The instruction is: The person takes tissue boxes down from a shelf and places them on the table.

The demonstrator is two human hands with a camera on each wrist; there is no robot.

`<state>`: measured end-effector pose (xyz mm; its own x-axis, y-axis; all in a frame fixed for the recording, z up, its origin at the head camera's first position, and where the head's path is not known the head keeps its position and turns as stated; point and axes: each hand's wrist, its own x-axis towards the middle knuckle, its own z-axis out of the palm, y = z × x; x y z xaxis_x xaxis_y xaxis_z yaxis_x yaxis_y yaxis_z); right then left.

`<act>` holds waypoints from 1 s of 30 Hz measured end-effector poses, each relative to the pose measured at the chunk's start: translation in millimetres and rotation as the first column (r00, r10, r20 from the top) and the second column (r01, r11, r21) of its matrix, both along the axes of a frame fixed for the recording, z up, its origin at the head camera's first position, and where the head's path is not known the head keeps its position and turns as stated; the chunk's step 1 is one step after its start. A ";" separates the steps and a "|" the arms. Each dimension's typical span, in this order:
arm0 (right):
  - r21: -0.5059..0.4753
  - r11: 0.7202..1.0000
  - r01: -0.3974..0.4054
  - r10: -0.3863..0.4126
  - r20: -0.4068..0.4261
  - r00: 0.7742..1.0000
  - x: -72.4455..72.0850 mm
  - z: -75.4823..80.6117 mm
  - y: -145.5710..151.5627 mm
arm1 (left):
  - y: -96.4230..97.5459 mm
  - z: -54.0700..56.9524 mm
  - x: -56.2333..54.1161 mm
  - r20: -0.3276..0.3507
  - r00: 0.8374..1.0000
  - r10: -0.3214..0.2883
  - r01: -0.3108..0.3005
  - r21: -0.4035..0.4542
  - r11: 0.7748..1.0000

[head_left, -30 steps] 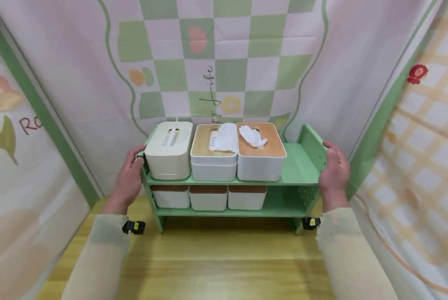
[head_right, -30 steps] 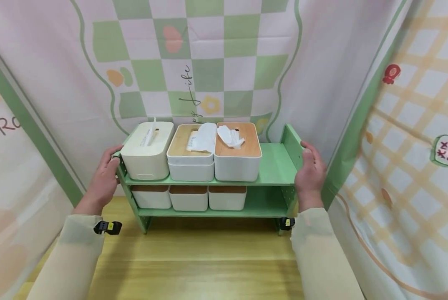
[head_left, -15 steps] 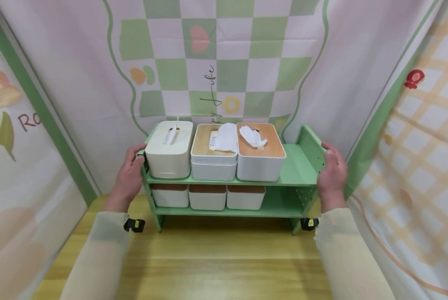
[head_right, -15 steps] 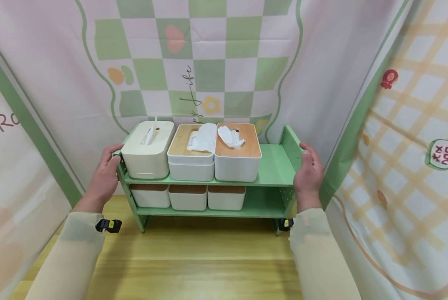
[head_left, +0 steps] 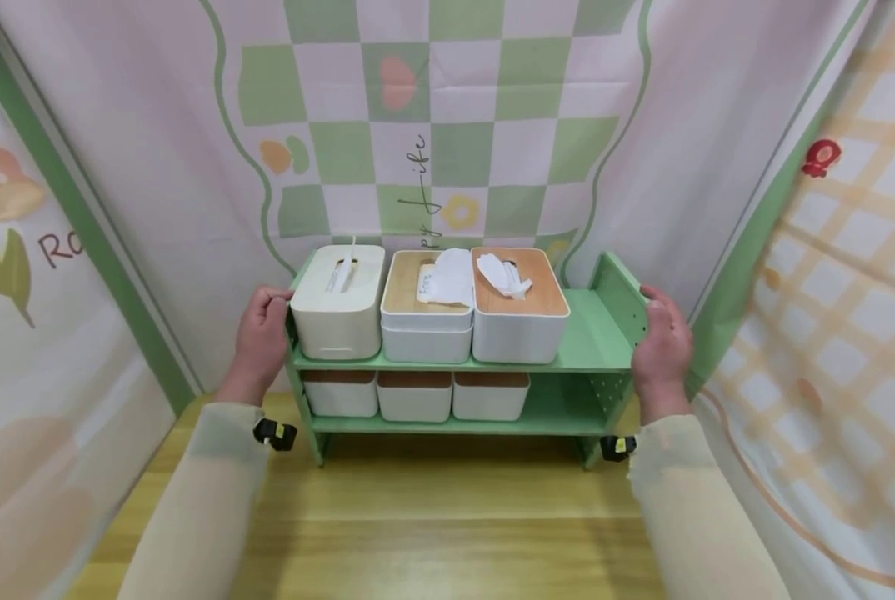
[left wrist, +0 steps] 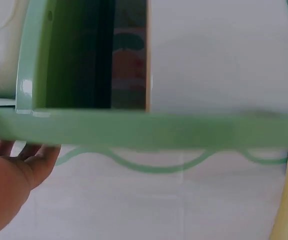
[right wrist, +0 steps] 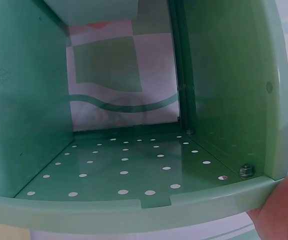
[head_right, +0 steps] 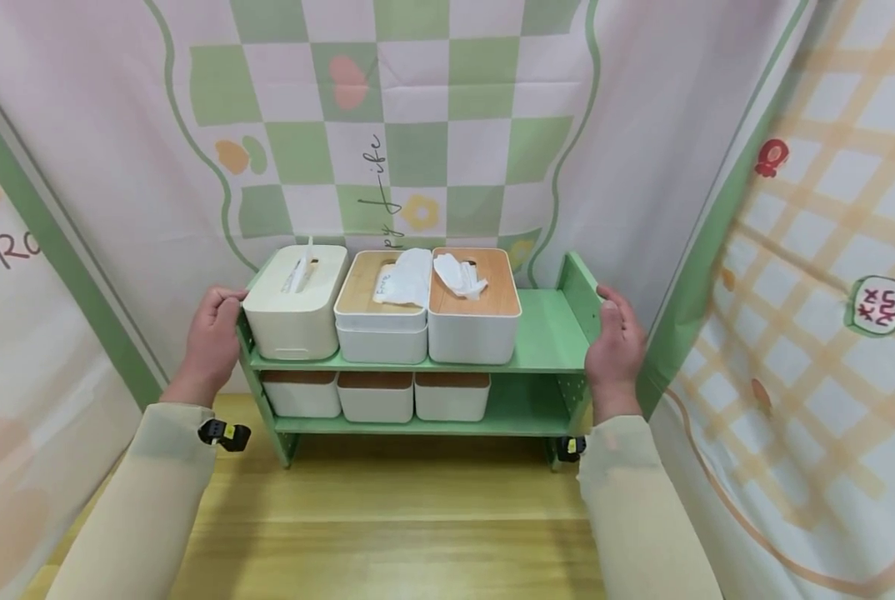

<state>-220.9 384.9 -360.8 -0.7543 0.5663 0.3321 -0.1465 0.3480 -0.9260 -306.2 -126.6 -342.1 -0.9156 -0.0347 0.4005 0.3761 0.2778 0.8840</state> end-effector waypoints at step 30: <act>0.033 0.999 -0.036 0.033 0.076 0.997 1.5 4.8 3.4 | 1.1 -3.0 -4.0 0.008 0.998 -0.057 0.057 -0.007 0.998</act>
